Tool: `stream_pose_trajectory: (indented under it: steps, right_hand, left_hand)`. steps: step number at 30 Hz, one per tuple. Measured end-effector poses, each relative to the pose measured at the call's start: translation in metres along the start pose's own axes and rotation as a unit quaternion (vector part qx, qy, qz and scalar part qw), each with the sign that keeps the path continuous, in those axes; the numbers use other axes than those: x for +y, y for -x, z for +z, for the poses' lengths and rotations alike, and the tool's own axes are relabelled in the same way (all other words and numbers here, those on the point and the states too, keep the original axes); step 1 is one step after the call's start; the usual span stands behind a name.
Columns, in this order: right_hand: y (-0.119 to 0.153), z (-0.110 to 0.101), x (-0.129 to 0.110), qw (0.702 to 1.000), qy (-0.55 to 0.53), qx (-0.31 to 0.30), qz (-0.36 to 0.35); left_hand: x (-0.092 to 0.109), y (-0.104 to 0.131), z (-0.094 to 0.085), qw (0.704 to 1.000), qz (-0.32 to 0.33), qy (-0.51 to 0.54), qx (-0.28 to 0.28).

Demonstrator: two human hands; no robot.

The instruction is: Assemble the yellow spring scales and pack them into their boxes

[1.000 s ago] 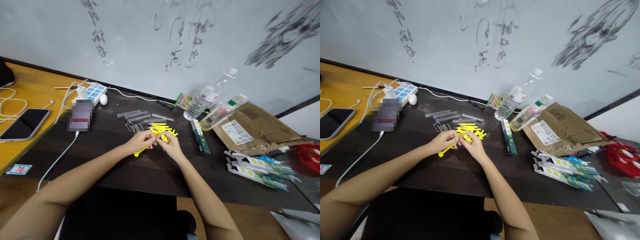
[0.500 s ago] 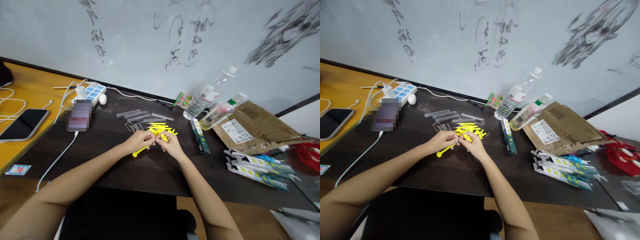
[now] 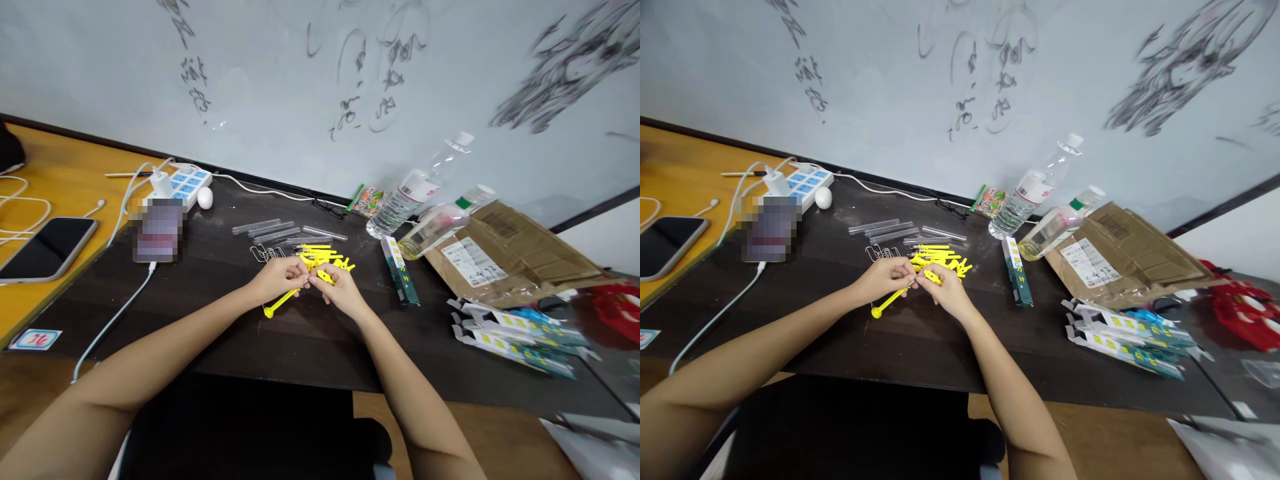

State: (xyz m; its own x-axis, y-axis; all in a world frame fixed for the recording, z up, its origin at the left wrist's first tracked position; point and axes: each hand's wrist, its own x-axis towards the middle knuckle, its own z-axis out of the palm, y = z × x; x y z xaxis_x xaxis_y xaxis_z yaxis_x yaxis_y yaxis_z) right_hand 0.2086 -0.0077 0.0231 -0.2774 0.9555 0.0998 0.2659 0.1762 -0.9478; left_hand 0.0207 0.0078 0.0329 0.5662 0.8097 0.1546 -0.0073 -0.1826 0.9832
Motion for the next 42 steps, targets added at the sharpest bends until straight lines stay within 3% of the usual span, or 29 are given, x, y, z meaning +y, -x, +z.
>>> stream_pose_trajectory:
  steps: [7,10,15,20,25,35,42]
  right_hand:
    - [0.0,0.0,0.001,1.0,0.021,-0.001,0.0]
    - [0.001,0.001,0.001,0.998,0.063,-0.002,-0.018]
    - [0.004,0.002,0.002,0.982,0.163,0.018,-0.093]
    - [0.006,0.006,0.0,0.961,0.256,0.006,-0.105]
    - [0.008,0.012,-0.002,0.953,0.28,-0.018,-0.113]
    - [0.008,0.014,0.004,0.944,0.3,0.008,-0.139]
    - [0.009,0.016,0.005,0.91,0.382,0.029,-0.159]
  left_hand:
    - [0.002,0.001,0.002,1.0,-0.009,-0.026,0.011]
    - [0.001,0.002,0.003,0.995,0.005,-0.097,0.031]
    - [-0.001,0.003,0.003,0.952,0.066,-0.285,0.089]
    - [0.0,0.005,0.005,0.924,0.078,-0.36,0.101]
    - [0.002,0.006,0.008,0.914,0.071,-0.385,0.102]
    - [-0.001,0.004,0.009,0.918,0.061,-0.375,0.114]
    - [0.001,0.004,0.011,0.906,0.04,-0.404,0.116]
